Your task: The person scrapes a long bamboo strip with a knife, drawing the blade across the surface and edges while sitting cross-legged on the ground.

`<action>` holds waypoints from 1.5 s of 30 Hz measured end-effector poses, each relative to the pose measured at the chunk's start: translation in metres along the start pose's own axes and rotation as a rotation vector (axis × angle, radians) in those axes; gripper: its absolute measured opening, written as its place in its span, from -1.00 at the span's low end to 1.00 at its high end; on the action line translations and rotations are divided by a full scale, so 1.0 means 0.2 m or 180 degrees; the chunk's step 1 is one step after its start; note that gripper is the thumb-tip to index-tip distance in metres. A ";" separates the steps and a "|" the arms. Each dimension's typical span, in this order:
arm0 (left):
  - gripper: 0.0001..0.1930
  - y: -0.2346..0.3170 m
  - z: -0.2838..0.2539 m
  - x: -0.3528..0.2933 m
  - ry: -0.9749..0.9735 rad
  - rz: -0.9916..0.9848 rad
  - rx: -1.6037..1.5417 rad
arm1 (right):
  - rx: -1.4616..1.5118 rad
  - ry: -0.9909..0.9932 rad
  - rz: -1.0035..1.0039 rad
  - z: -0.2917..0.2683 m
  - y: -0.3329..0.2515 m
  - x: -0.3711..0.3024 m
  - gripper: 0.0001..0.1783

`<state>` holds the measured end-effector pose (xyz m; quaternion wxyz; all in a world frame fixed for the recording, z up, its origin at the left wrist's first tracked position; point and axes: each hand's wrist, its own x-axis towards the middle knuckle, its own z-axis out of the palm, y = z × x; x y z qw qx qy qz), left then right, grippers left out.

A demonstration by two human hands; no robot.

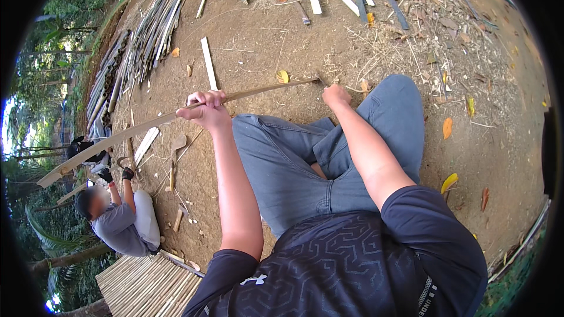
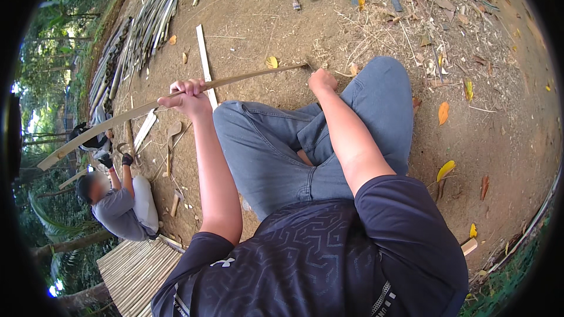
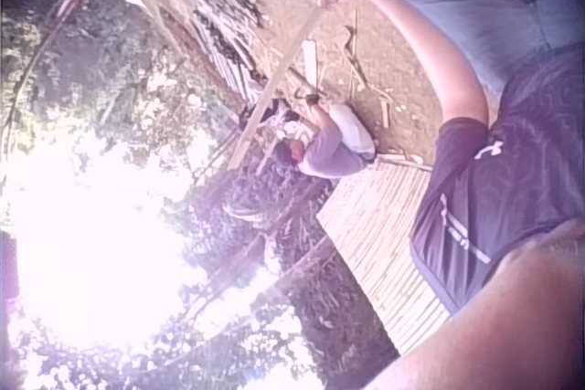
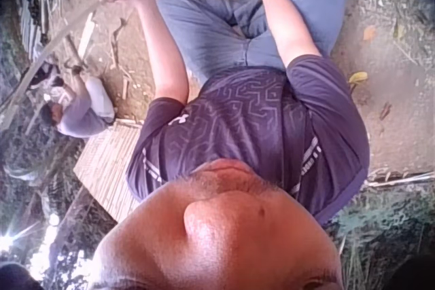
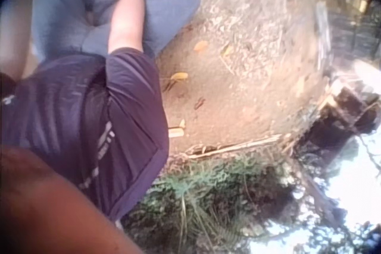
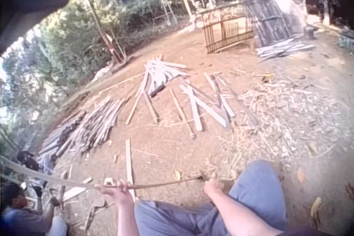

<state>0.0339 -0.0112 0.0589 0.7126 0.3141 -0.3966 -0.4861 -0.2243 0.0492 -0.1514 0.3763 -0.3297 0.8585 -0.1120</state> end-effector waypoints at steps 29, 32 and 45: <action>-0.32 0.00 0.25 0.02 0.0959 0.0483 0.0791 | 0.1143 0.0068 -0.0787 0.26 -0.08 -0.07 -0.56; -0.33 0.02 0.19 0.02 0.1144 0.0592 0.0836 | 0.1046 -0.0155 -0.0995 0.24 -0.14 -0.13 -0.59; -0.36 0.01 0.02 0.05 0.1160 0.0461 0.0534 | 0.1428 0.0191 -0.0884 0.25 -0.21 -0.14 -0.52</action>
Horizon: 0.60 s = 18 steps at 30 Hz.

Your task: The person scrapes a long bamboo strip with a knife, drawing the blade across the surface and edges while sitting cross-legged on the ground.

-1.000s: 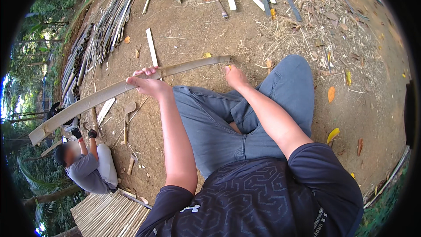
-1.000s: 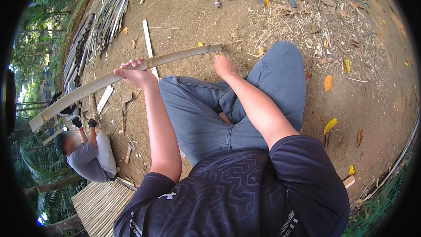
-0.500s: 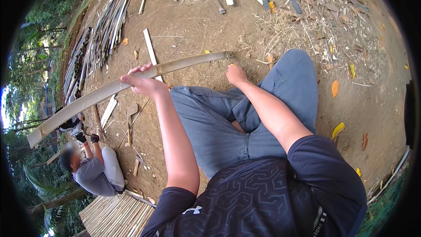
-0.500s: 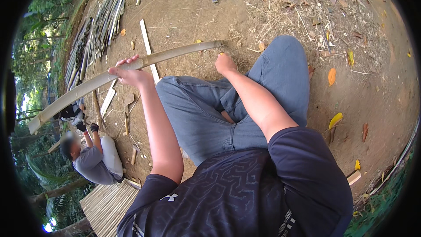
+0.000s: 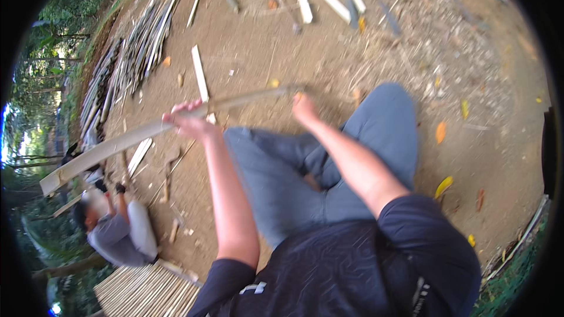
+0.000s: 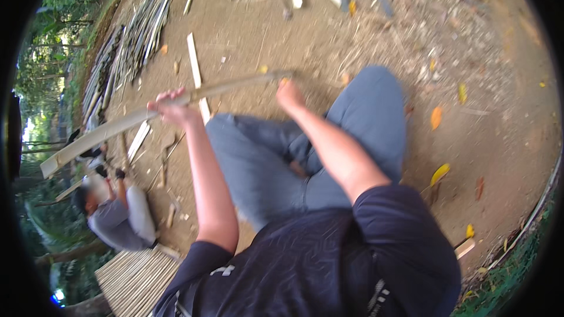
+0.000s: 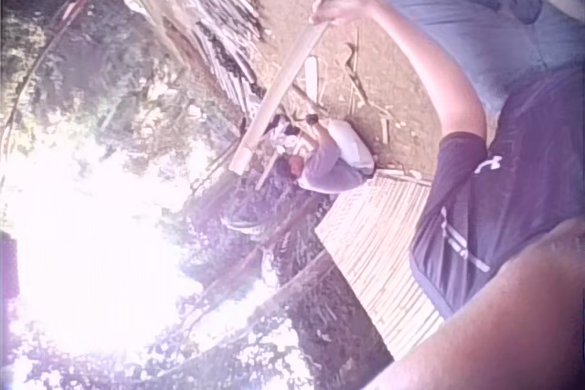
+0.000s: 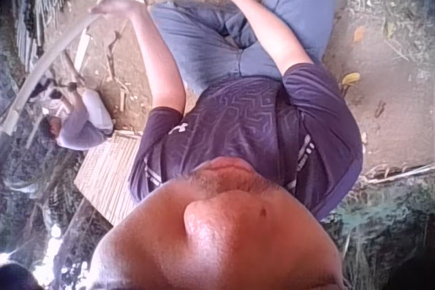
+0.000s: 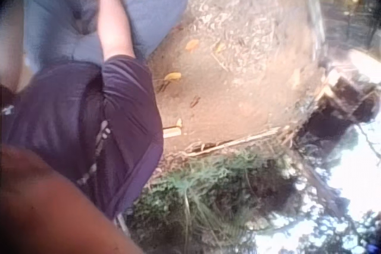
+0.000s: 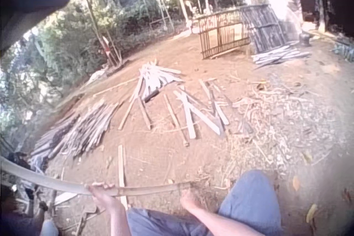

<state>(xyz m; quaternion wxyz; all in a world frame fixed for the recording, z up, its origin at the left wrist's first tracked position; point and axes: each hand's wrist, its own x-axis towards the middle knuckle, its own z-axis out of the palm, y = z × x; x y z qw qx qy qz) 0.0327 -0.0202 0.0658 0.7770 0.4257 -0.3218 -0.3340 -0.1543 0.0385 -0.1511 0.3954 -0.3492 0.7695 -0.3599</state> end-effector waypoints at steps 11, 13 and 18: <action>-0.46 0.02 0.15 -0.02 -0.0195 -0.0124 -0.0388 | 0.0806 -0.0768 0.0575 -0.55 -0.06 0.03 -0.54; -0.47 0.02 0.16 -0.02 -0.0293 -0.0208 -0.0358 | 0.0856 -0.0842 0.0753 -0.74 -0.10 -0.05 -0.56; -0.47 0.04 0.29 -0.01 -0.0438 -0.0271 -0.0342 | 0.2397 -0.1338 0.1103 -0.99 -0.07 -0.12 -0.59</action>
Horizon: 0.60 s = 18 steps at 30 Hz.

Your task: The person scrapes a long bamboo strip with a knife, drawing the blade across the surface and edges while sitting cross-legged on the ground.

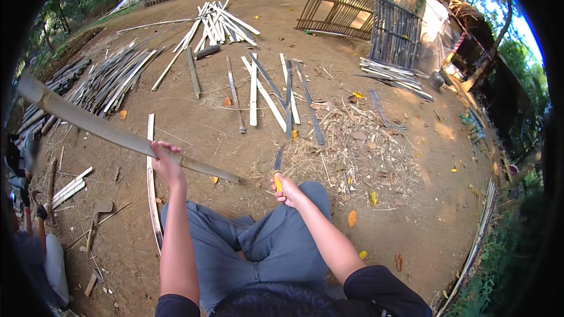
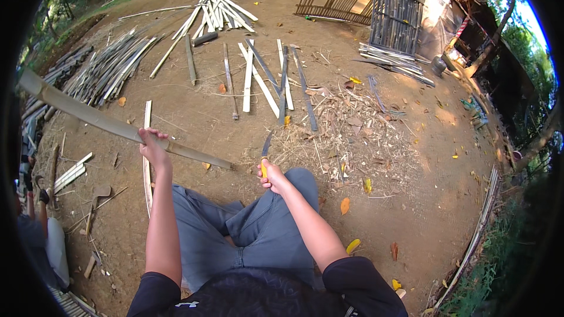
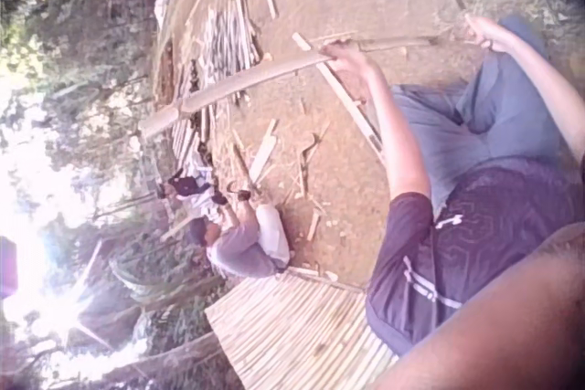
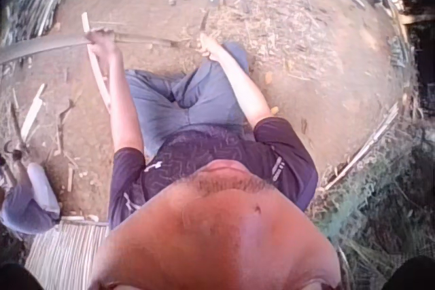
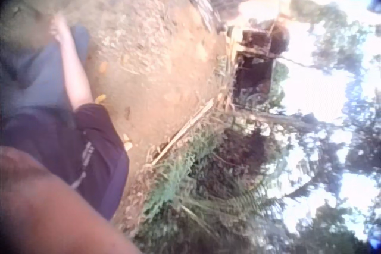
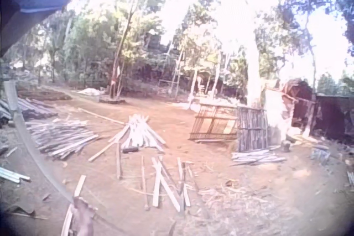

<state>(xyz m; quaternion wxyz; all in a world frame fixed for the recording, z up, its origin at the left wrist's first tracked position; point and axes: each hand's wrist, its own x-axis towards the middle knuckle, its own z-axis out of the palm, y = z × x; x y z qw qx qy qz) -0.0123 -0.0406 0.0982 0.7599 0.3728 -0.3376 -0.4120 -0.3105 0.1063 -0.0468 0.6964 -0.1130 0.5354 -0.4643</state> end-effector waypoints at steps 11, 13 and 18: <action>-0.43 0.11 0.23 0.06 -0.0300 -0.0456 -0.0382 | -0.0040 0.0064 -0.0329 -0.02 0.06 0.04 -0.58; -0.43 0.16 0.25 0.04 -0.0288 -0.0424 -0.0300 | -0.0346 0.0165 -0.0313 0.03 0.06 0.05 -0.65; -0.49 0.23 0.26 0.06 -0.0486 -0.0278 -0.0047 | -0.1707 0.0855 -0.0267 0.00 0.10 0.19 -0.64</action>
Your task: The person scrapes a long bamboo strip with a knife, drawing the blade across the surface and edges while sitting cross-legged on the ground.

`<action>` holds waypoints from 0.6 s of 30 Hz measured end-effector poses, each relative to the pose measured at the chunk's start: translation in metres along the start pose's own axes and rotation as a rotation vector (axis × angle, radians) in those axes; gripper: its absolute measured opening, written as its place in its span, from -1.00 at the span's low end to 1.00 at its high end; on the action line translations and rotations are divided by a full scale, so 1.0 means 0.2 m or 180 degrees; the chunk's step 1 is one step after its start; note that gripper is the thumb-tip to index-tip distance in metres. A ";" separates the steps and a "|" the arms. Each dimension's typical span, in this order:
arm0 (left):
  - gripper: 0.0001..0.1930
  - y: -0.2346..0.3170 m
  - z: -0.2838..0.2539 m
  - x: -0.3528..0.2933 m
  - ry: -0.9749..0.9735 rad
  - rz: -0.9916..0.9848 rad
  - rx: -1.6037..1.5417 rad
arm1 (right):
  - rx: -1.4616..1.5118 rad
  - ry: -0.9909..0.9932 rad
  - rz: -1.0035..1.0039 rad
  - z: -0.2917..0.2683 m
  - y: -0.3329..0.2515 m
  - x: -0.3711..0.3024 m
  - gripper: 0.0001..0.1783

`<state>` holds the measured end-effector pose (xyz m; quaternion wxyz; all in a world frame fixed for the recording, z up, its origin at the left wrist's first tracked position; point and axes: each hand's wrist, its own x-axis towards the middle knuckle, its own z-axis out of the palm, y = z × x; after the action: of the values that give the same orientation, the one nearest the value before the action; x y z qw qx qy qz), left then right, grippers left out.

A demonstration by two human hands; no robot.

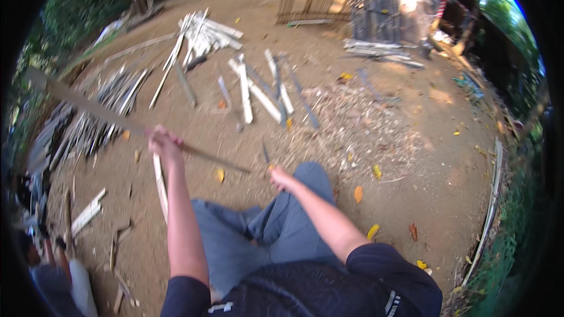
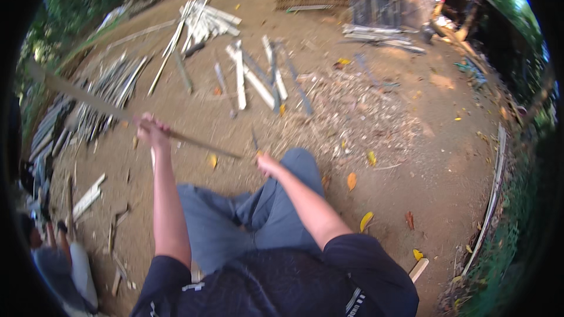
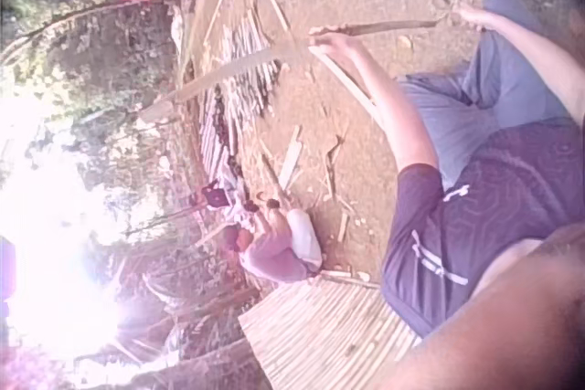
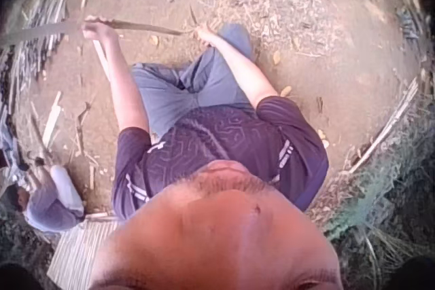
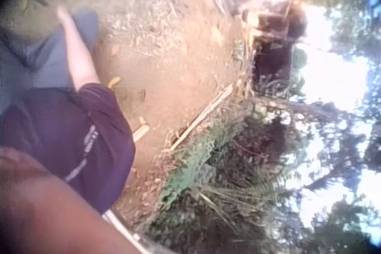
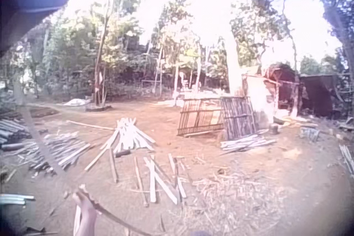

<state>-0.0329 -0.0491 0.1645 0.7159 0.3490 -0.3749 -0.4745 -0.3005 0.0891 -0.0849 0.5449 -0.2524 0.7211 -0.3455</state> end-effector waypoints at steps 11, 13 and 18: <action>-0.23 0.11 -0.09 -0.07 -0.0348 0.0516 0.0113 | -0.2313 0.0191 -0.1318 0.22 -0.08 -0.04 -0.62; -0.25 0.12 -0.08 -0.06 -0.0280 0.0543 0.0006 | -0.2846 0.0497 -0.0533 0.20 -0.04 0.03 -0.62; -0.27 0.07 -0.09 -0.06 -0.0005 0.0422 -0.0056 | -0.1557 0.1218 -0.1042 0.16 0.03 0.10 -0.59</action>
<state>-0.0145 -0.0313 0.1658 0.7485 0.3167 -0.3936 -0.4296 -0.2758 0.0708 -0.1082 0.2606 -0.4185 0.8216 -0.2863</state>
